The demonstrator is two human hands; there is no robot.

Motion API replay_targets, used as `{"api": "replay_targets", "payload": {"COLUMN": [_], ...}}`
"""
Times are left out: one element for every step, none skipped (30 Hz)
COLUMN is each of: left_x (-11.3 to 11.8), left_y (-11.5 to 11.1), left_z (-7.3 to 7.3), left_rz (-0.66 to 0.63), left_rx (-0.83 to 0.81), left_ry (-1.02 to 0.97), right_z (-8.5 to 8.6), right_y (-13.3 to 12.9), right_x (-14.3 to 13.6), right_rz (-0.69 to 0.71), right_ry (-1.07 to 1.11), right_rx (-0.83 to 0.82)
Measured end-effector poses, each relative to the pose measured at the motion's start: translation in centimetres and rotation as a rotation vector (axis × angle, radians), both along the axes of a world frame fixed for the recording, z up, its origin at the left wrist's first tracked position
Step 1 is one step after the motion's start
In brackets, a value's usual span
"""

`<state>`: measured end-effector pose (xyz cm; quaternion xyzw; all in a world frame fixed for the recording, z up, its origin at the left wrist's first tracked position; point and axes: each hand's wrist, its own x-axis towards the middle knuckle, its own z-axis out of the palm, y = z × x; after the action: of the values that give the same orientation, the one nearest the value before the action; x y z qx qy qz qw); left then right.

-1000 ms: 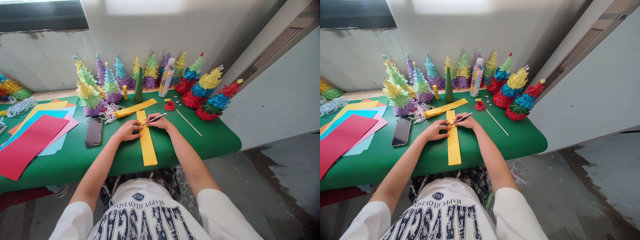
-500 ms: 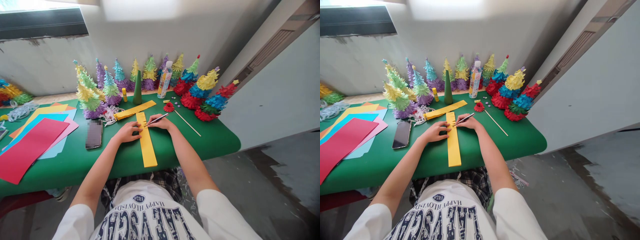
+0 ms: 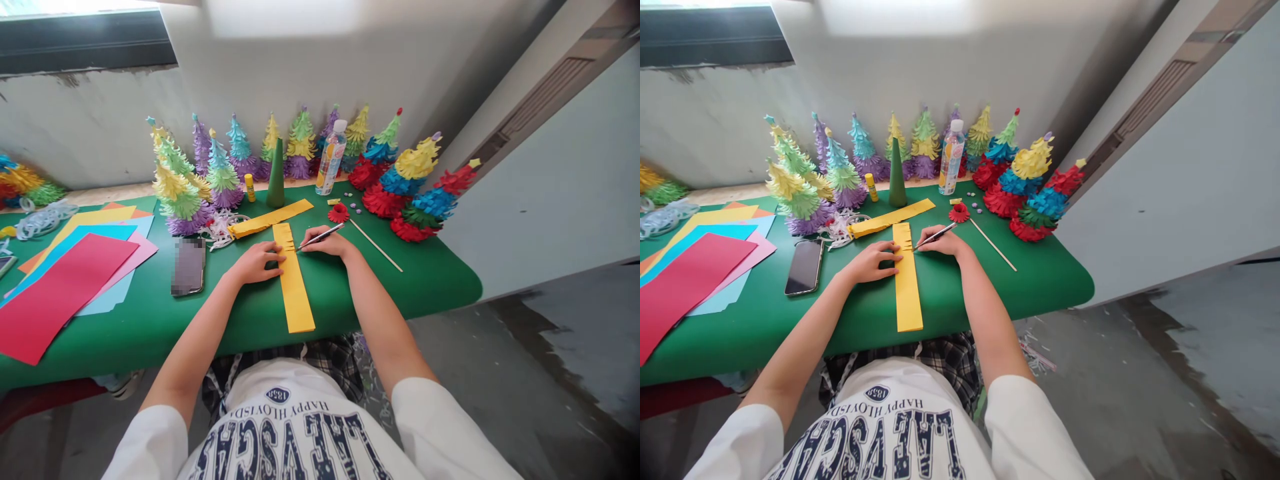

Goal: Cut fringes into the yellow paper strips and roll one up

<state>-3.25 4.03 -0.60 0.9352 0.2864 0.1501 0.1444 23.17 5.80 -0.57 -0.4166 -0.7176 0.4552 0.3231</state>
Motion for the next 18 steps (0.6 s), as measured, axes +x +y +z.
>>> {"api": "replay_targets", "payload": {"left_x": [0.0, 0.0, 0.0, 0.0, 0.0, 0.0, -0.1, -0.1, -0.2, -0.2, -0.3, -0.3, -0.3, -0.3, -0.3, -0.3, -0.3, -0.2], "left_y": [0.0, 0.0, 0.0, 0.0, 0.0, 0.0, 0.0, 0.0, 0.0, 0.0, 0.0, 0.0, -0.1, -0.1, -0.2, -0.3, -0.3, -0.4], "left_z": [0.0, 0.0, 0.0, -0.1, -0.1, -0.1, -0.1, -0.1, -0.1, -0.1, -0.1, -0.1, -0.1, -0.1, 0.0, 0.0, 0.0, 0.0], "left_rz": [-0.001, -0.001, -0.001, -0.001, -0.001, 0.0, 0.0, -0.001, -0.003, -0.005, -0.009, -0.012, -0.015, -0.017, -0.019, -0.022, -0.024, -0.025], "left_rx": [-0.002, -0.003, -0.003, -0.002, -0.002, -0.003, -0.005, -0.008, -0.013, -0.017, -0.02, -0.021, -0.019, -0.015, -0.009, -0.003, 0.004, 0.013], "left_ry": [-0.001, -0.002, -0.003, -0.005, -0.006, -0.009, -0.011, -0.013, -0.016, -0.018, -0.021, -0.024, -0.025, -0.025, -0.023, -0.018, -0.01, -0.002], "right_z": [0.0, 0.0, 0.1, 0.0, 0.0, 0.0, 0.0, 0.0, -0.1, -0.1, -0.1, -0.2, -0.2, -0.3, -0.3, -0.3, -0.4, -0.4], "right_y": [0.0, 0.0, 0.0, 0.0, 0.0, 0.0, 0.0, 0.0, 0.0, 0.0, -0.1, -0.1, -0.2, -0.3, -0.3, -0.4, -0.4, -0.4], "right_x": [0.0, 0.1, 0.2, 0.3, 0.4, 0.5, 0.6, 0.7, 0.8, 0.8, 0.7, 0.6, 0.4, 0.1, -0.1, -0.3, -0.5, -0.7], "right_rz": [0.0, -0.002, -0.004, -0.007, -0.012, -0.018, -0.024, -0.032, -0.04, -0.047, -0.053, -0.06, -0.068, -0.075, -0.077, -0.073, -0.066, -0.058], "right_ry": [0.0, 0.001, 0.001, 0.002, 0.003, 0.005, 0.007, 0.009, 0.012, 0.015, 0.018, 0.021, 0.026, 0.029, 0.03, 0.027, 0.024, 0.019], "right_rx": [-0.002, -0.004, -0.006, -0.007, -0.007, -0.006, -0.004, -0.001, 0.001, 0.003, 0.005, 0.008, 0.013, 0.019, 0.024, 0.026, 0.027, 0.026]}}
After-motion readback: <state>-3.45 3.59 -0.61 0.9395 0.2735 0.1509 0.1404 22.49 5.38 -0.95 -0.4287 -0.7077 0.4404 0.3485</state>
